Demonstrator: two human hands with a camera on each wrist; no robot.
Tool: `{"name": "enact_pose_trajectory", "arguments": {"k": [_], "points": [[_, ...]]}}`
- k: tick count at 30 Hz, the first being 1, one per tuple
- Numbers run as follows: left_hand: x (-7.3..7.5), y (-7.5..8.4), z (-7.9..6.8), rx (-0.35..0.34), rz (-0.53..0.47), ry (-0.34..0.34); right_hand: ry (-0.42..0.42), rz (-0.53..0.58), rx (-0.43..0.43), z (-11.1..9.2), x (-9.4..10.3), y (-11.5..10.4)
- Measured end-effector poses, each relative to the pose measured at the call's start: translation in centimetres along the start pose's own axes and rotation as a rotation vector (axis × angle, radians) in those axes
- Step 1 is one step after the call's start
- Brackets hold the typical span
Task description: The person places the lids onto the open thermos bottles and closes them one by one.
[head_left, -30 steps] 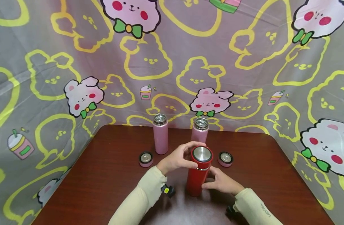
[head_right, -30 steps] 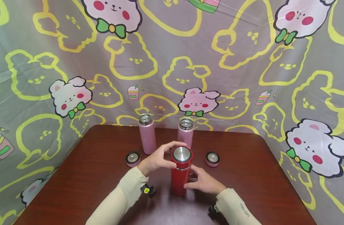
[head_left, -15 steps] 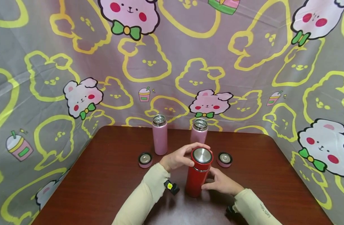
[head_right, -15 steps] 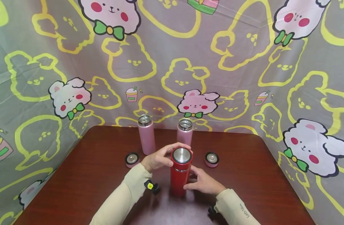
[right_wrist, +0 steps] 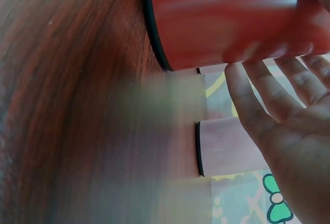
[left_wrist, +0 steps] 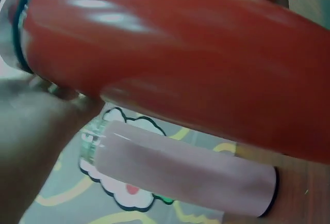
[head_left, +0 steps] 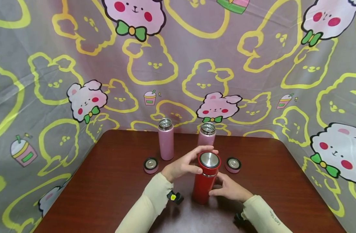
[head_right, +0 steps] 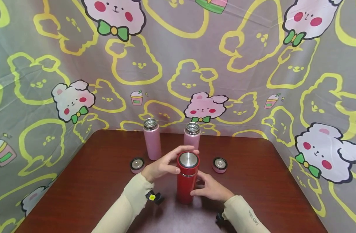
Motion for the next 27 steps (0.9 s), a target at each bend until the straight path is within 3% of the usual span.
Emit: {"name": "enact_pose_trajectory", "arguments": {"k": [7, 13, 18, 27], "points": [[1.0, 0.4, -1.9, 0.116, 0.17, 0.33, 0.015, -0.006, -0.008, -0.1, -0.1, -0.4], [0.6, 0.6, -2.8, 0.158, 0.277, 0.499, 0.024, -0.051, 0.0, 0.0, 0.1, -0.3], [0.5, 0.5, -3.0, 0.125, 0.262, 0.543, 0.025, -0.053, -0.005, 0.0, 0.1, -0.3], [0.8, 0.2, -3.0, 0.176, 0.273, 0.478, 0.015, -0.059, -0.036, 0.1, 0.1, 0.1]]}}
Point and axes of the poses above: each hand's wrist, its own z-axis towards the middle knuckle, its own x-axis out of the back of the hand, y = z × x, the point moved 10 cm from there along z, towards the middle knuckle, and after that the axes turned 3 degrees about -y, right-handed, at the moved point
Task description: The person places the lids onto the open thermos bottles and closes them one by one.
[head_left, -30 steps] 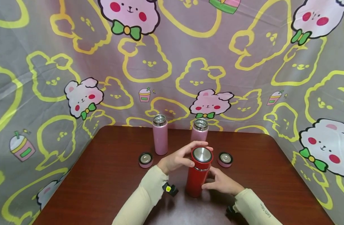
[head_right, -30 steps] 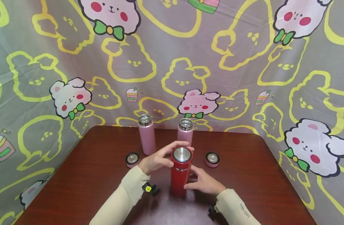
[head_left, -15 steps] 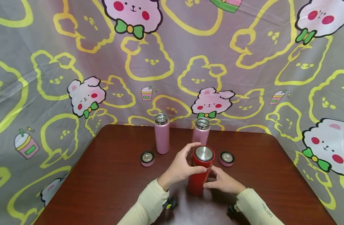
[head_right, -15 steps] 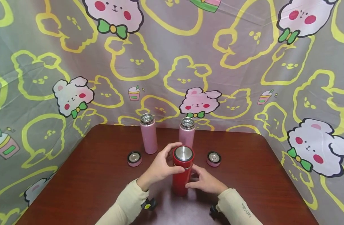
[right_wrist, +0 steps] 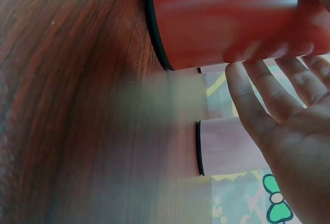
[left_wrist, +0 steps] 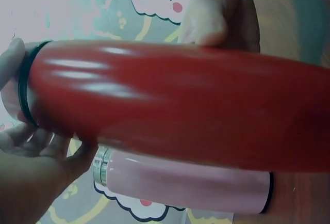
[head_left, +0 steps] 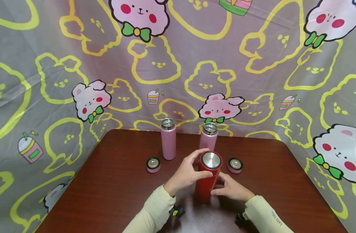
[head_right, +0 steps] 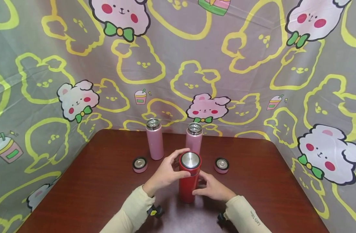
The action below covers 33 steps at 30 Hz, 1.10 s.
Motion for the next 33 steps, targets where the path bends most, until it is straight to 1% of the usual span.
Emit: {"name": "enact_pose_trajectory", "arguments": {"k": [3, 7, 11, 15, 18, 22, 26, 30, 33], "points": [[0.0, -0.1, 0.4, -0.011, -0.029, -0.039, 0.0, -0.005, -0.022, 0.0, 0.0, 0.2], [-0.1, -0.4, 1.0, -0.025, -0.094, -0.12, 0.001, 0.0, -0.042, -0.1, 0.1, 0.5], [-0.4, -1.0, 1.6, -0.024, -0.173, -0.235, -0.004, 0.023, -0.036, -0.1, 0.1, 0.6], [-1.0, -1.4, 2.2, -0.054, -0.257, -0.354, -0.003, 0.029, -0.011, -0.2, 0.1, 0.5], [-1.3, -1.5, 2.7, -0.077, -0.307, -0.416, 0.0, 0.03, 0.006, -0.1, 0.1, 0.3], [-1.7, -1.8, 3.0, -0.09, -0.377, -0.452, -0.002, 0.052, 0.009, -0.1, 0.0, 0.2], [-1.8, -2.0, 3.1, -0.105, -0.433, -0.459, -0.009, 0.07, 0.004, 0.0, -0.1, 0.1], [-2.0, -2.1, 3.2, -0.126, -0.44, -0.472, -0.01, 0.064, -0.004, 0.0, 0.0, 0.1], [-2.2, -1.9, 3.2, -0.151, -0.449, -0.502, -0.009, 0.055, -0.002, 0.0, 0.1, 0.1]]}}
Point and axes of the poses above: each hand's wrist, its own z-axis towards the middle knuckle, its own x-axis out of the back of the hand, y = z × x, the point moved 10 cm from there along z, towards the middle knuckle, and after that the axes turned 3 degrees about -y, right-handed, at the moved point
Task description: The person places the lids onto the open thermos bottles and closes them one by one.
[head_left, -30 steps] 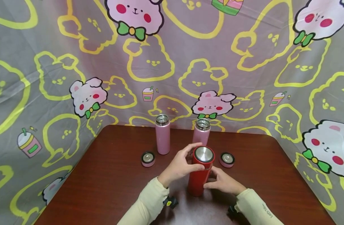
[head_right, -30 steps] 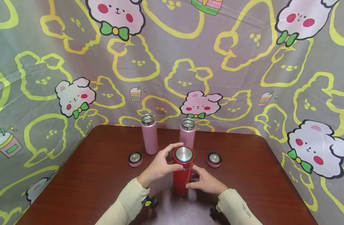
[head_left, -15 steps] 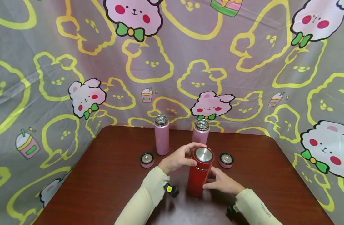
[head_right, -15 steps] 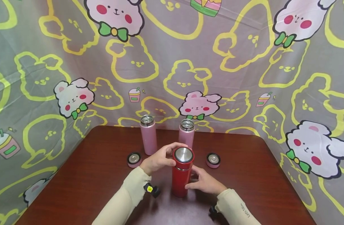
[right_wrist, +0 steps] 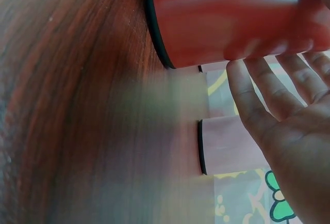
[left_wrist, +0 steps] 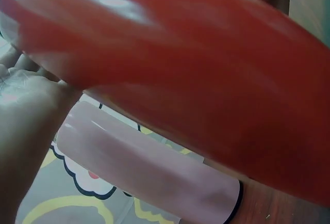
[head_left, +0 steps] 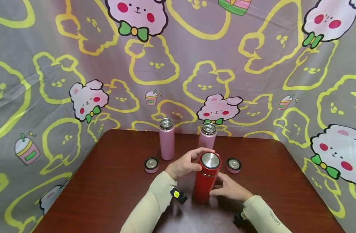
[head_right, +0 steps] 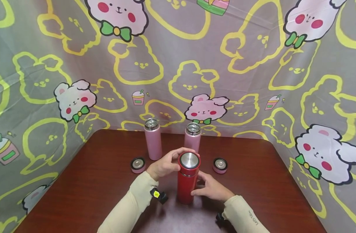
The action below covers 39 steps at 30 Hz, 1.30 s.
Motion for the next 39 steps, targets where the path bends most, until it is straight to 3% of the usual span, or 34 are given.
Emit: {"name": "enact_pose_trajectory", "arguments": {"k": [5, 8, 11, 15, 17, 20, 24, 27, 31, 39], "points": [[-0.7, 0.4, 0.1, -0.045, -0.072, -0.079, -0.002, 0.012, 0.026, 0.0, -0.1, -0.5], [-0.8, 0.7, 0.0, -0.057, -0.054, -0.065, 0.001, 0.014, 0.033, 0.0, -0.1, -0.6], [-0.5, 1.2, -0.6, -0.052, 0.038, 0.048, 0.0, 0.012, 0.023, 0.1, -0.1, -0.3], [0.0, 1.7, -2.2, 0.003, 0.191, 0.288, -0.004, 0.001, 0.034, 0.1, -0.1, -0.3], [0.0, 1.7, -2.8, 0.038, 0.243, 0.376, 0.001, -0.006, 0.036, 0.0, 0.0, -0.4], [-0.4, 1.7, -3.2, 0.077, 0.297, 0.456, 0.003, -0.015, 0.033, -0.1, 0.1, -0.4], [-0.4, 1.5, -3.4, 0.105, 0.315, 0.513, -0.004, -0.007, 0.023, -0.1, 0.1, 0.0], [-0.3, 1.2, -3.3, 0.119, 0.297, 0.512, -0.008, -0.002, 0.003, -0.1, 0.1, 0.4], [-0.1, 0.9, -3.1, 0.121, 0.277, 0.459, -0.006, -0.001, -0.027, -0.1, 0.1, 0.5], [0.3, 0.5, -2.2, 0.056, 0.159, 0.252, 0.006, -0.036, -0.01, -0.1, 0.2, 0.3]]}}
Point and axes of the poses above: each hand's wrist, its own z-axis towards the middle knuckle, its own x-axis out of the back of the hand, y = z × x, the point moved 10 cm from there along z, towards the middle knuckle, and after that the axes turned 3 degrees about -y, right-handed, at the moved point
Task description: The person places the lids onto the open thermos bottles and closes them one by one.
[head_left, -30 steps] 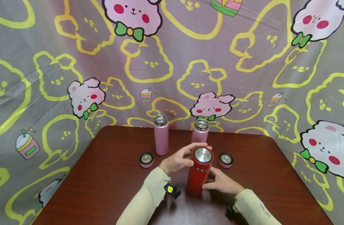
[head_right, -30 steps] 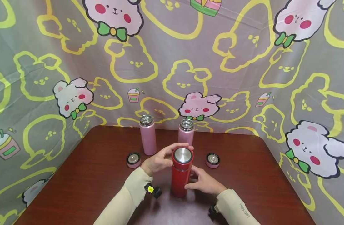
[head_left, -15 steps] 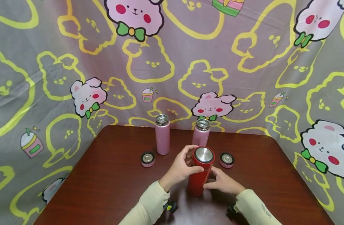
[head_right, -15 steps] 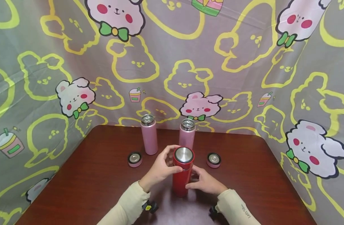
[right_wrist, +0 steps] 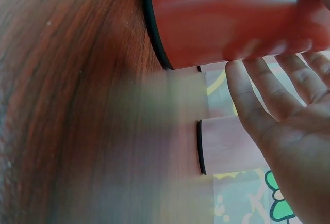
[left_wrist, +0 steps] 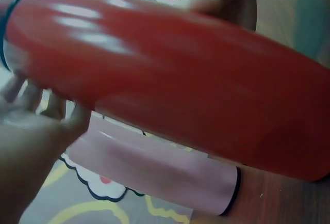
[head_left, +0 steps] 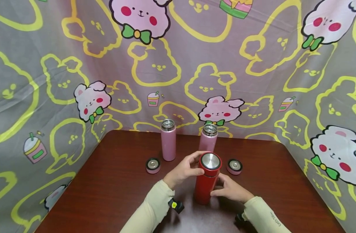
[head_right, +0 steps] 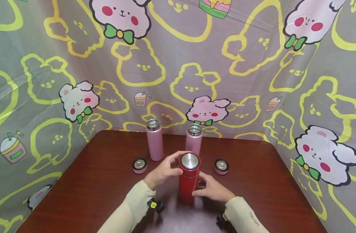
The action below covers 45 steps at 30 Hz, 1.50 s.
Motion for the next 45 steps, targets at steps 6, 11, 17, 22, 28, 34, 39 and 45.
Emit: {"name": "enact_pose_trajectory", "arguments": {"k": [6, 11, 17, 22, 28, 34, 39, 45], "points": [[-0.8, -0.5, 0.6, -0.013, -0.185, -0.139, -0.003, -0.007, 0.042, 0.0, -0.1, -0.1], [-1.4, -0.7, 1.1, -0.003, -0.328, -0.23, 0.002, -0.005, 0.046, 0.1, 0.0, -0.2], [-1.6, -0.7, 1.2, -0.014, -0.379, -0.285, 0.0, -0.001, 0.038, 0.2, 0.0, -0.3], [-0.5, 0.0, 0.3, -0.069, -0.244, -0.15, -0.006, -0.004, 0.045, 0.3, -0.3, -0.3], [0.5, 1.2, -1.3, -0.04, 0.077, 0.171, -0.003, 0.017, 0.046, 0.2, -0.2, -0.4], [-0.8, 3.1, -1.9, 0.01, 0.182, 0.33, 0.012, -0.006, 0.073, 0.0, -0.1, -0.5], [-1.5, 4.5, -2.0, 0.025, 0.218, 0.373, 0.02, -0.011, 0.066, -0.1, -0.1, -0.2], [-1.3, 4.3, -2.0, 0.034, 0.203, 0.375, 0.018, -0.006, 0.084, -0.1, -0.3, -0.3]]}}
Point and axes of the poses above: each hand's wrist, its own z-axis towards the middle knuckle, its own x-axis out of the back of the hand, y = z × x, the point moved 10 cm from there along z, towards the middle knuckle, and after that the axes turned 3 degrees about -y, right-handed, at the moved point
